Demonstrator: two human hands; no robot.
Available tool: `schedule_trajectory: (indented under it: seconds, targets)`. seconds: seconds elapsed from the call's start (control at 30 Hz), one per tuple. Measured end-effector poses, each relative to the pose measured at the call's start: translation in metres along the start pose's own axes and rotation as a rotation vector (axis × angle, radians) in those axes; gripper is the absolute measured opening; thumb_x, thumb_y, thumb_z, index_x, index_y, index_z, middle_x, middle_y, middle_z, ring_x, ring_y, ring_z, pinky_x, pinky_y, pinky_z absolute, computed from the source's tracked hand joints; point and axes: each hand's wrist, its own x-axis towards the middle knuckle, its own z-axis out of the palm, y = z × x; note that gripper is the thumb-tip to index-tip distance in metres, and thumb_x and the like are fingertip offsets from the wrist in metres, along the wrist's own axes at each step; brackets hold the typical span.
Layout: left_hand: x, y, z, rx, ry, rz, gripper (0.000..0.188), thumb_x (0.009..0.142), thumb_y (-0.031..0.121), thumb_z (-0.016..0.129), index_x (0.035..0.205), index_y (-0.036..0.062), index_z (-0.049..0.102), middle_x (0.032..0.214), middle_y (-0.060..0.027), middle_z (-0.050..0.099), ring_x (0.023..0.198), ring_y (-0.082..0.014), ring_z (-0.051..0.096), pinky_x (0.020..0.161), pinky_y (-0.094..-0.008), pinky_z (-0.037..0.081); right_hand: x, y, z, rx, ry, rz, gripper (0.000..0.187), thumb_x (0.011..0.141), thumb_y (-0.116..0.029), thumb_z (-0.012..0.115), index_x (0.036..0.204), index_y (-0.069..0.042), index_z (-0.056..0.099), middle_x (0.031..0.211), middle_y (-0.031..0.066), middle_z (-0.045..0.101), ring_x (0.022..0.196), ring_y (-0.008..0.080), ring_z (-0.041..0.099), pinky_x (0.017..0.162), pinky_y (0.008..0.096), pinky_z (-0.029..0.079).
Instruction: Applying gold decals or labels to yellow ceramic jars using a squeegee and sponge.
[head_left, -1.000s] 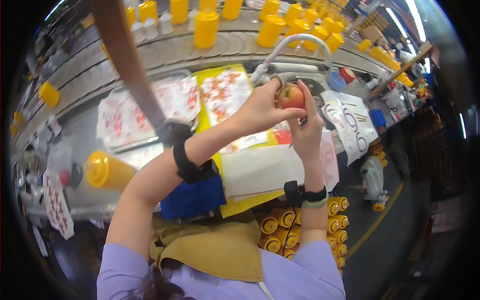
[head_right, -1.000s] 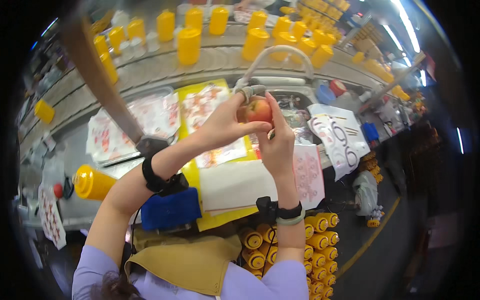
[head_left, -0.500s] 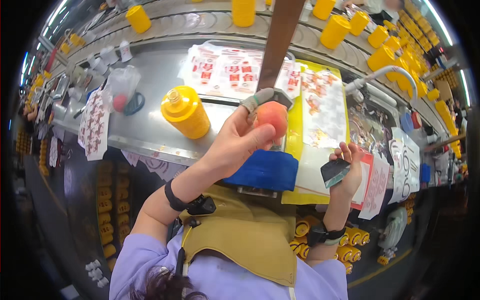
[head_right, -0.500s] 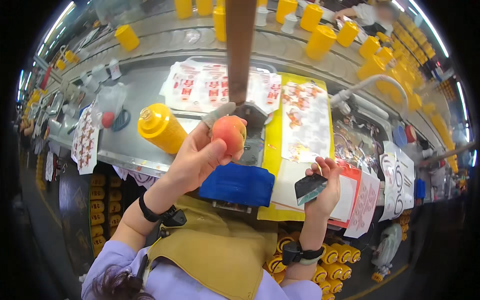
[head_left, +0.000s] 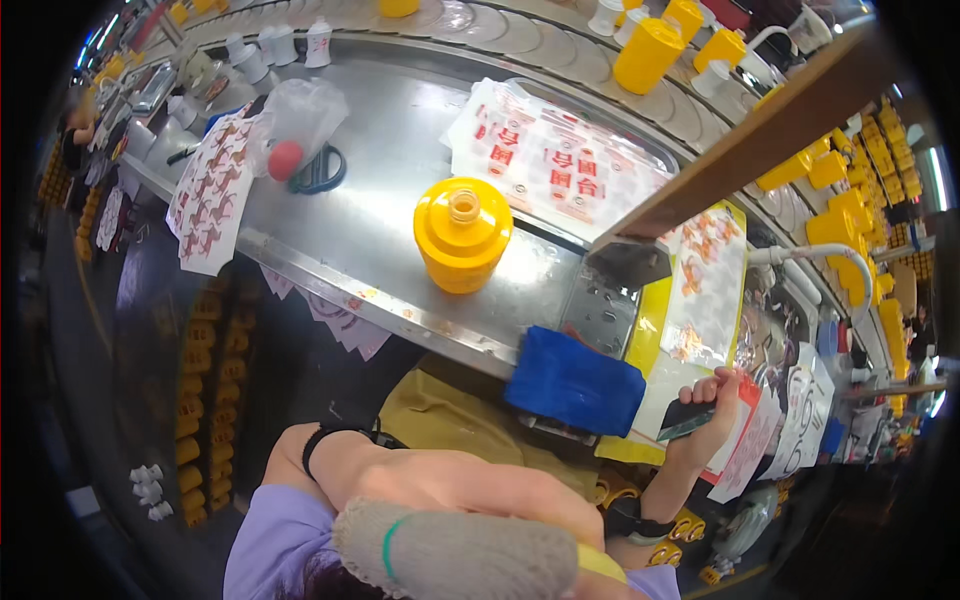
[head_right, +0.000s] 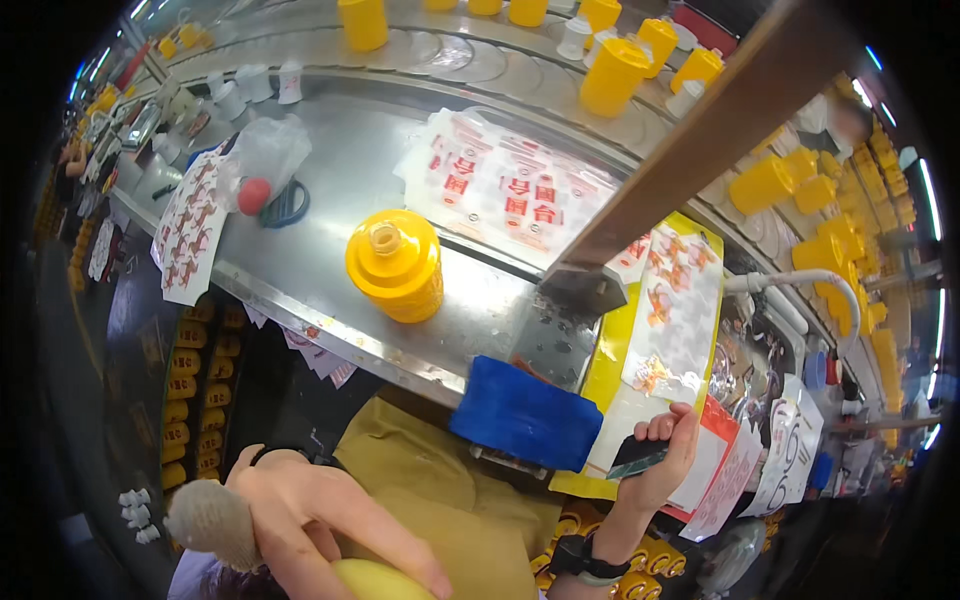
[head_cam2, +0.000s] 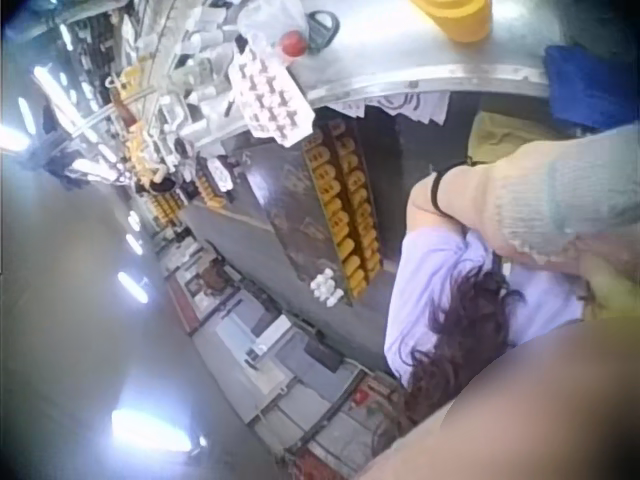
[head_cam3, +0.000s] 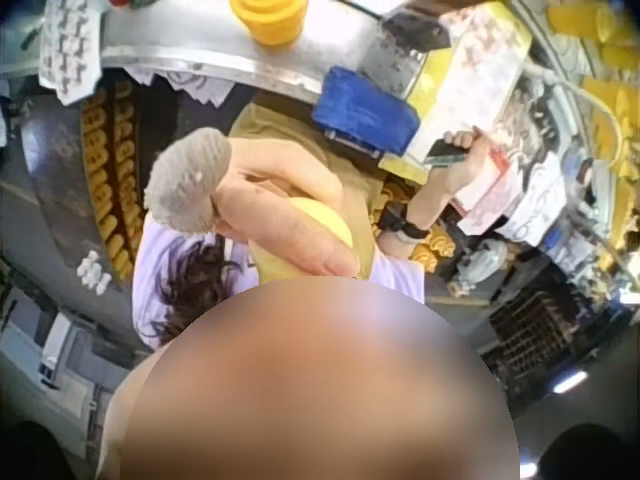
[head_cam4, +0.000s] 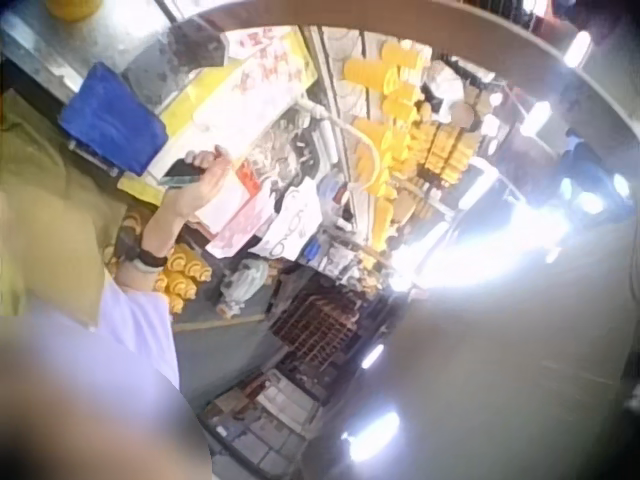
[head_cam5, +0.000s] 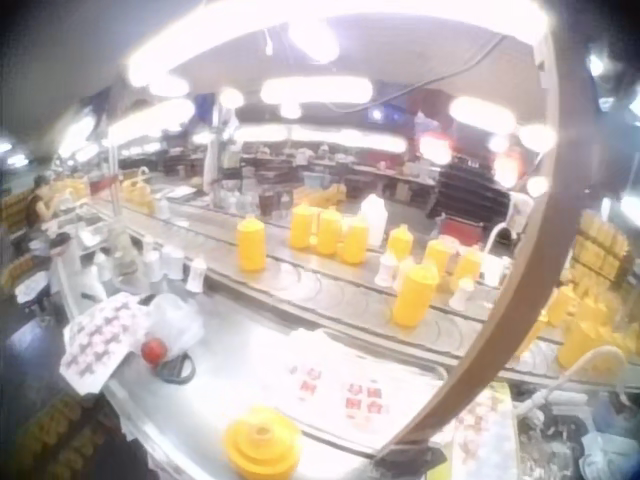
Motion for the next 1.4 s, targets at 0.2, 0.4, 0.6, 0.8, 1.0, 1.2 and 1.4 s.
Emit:
schedule_trajectory:
  seconds: [0.2, 0.4, 0.6, 0.8, 1.0, 1.2, 1.4]
  targets:
    - [-0.029, -0.019, -0.026, 1.152, 0.166, 1.001, 0.035, 0.086, 0.002, 0.072, 0.118, 0.0154, 0.076, 0.121, -0.0135, 0.066, 0.112, -0.0289, 0.065, 0.095, -0.0322, 0.051, 0.001, 0.009, 0.019, -0.147, -0.004, -0.031, 0.017, 0.105, -0.02, 0.055, 0.105, -0.003, 0.055, 0.073, -0.0033, 0.035, 0.068, 0.0077, 0.036, 0.063, 0.0253, 0.037]
    - [-0.038, -0.038, -0.032, 1.159, 0.247, 1.105, 0.034, 0.086, 0.003, 0.07, 0.117, 0.0136, 0.076, 0.125, -0.0143, 0.065, 0.113, -0.0315, 0.065, 0.096, -0.033, 0.052, -0.001, 0.009, 0.038, -0.189, -0.083, -0.02, 0.012, 0.104, -0.015, 0.054, 0.105, -0.003, 0.055, 0.073, -0.0028, 0.036, 0.068, 0.008, 0.036, 0.062, 0.0254, 0.037]
    - [-0.021, -0.064, -0.019, 0.573, 0.348, 1.325, 0.025, 0.087, 0.005, 0.071, 0.11, 0.0128, 0.078, 0.117, -0.0146, 0.069, 0.106, -0.0313, 0.068, 0.095, -0.0334, 0.053, 0.001, 0.014, 0.053, -0.2, -0.063, -0.028, 0.011, 0.103, -0.014, 0.056, 0.104, -0.003, 0.056, 0.075, -0.0016, 0.04, 0.069, 0.008, 0.037, 0.063, 0.0257, 0.038]
    - [-0.052, -0.036, -0.013, 0.29, 0.304, 0.905, 0.025, 0.088, 0.013, 0.076, 0.113, 0.0113, 0.076, 0.119, -0.0154, 0.07, 0.11, -0.0316, 0.067, 0.099, -0.0343, 0.053, 0.004, 0.014, 0.042, -0.236, -0.062, -0.063, 0.016, 0.101, -0.015, 0.059, 0.107, -0.002, 0.056, 0.078, -0.0008, 0.043, 0.07, 0.0075, 0.04, 0.065, 0.0256, 0.039]
    - [-0.056, -0.041, -0.077, 0.625, 1.058, 1.67, 0.049, 0.092, 0.02, 0.074, 0.134, 0.0033, 0.055, 0.13, -0.0191, 0.062, 0.117, -0.0348, 0.064, 0.086, -0.0335, 0.057, 0.001, 0.016, 0.044, -0.318, -0.03, -0.039, 0.012, 0.101, -0.014, 0.061, 0.104, -0.004, 0.057, 0.073, -0.0024, 0.04, 0.065, 0.0059, 0.037, 0.06, 0.0226, 0.036]
    - [-0.127, 0.012, -0.199, 0.87, 1.726, 1.732, 0.056, 0.091, 0.003, 0.072, 0.138, -0.003, 0.042, 0.123, -0.0138, 0.063, 0.1, -0.0193, 0.069, 0.07, -0.0253, 0.059, 0.004, 0.017, 0.022, -0.375, -0.042, -0.048, 0.011, 0.102, -0.015, 0.062, 0.108, -0.006, 0.059, 0.076, -0.0036, 0.044, 0.068, 0.0041, 0.042, 0.061, 0.0225, 0.039]
    - [-0.137, 0.085, -0.316, 1.005, 1.884, 1.35, 0.062, 0.086, 0.02, 0.079, 0.125, -0.0098, 0.041, 0.107, -0.0251, 0.066, 0.088, -0.0313, 0.073, 0.071, -0.037, 0.058, -0.004, 0.027, 0.042, -0.368, -0.05, -0.06, 0.009, 0.1, -0.012, 0.061, 0.101, -0.003, 0.059, 0.08, -0.0008, 0.047, 0.067, 0.0066, 0.042, 0.061, 0.0222, 0.036]
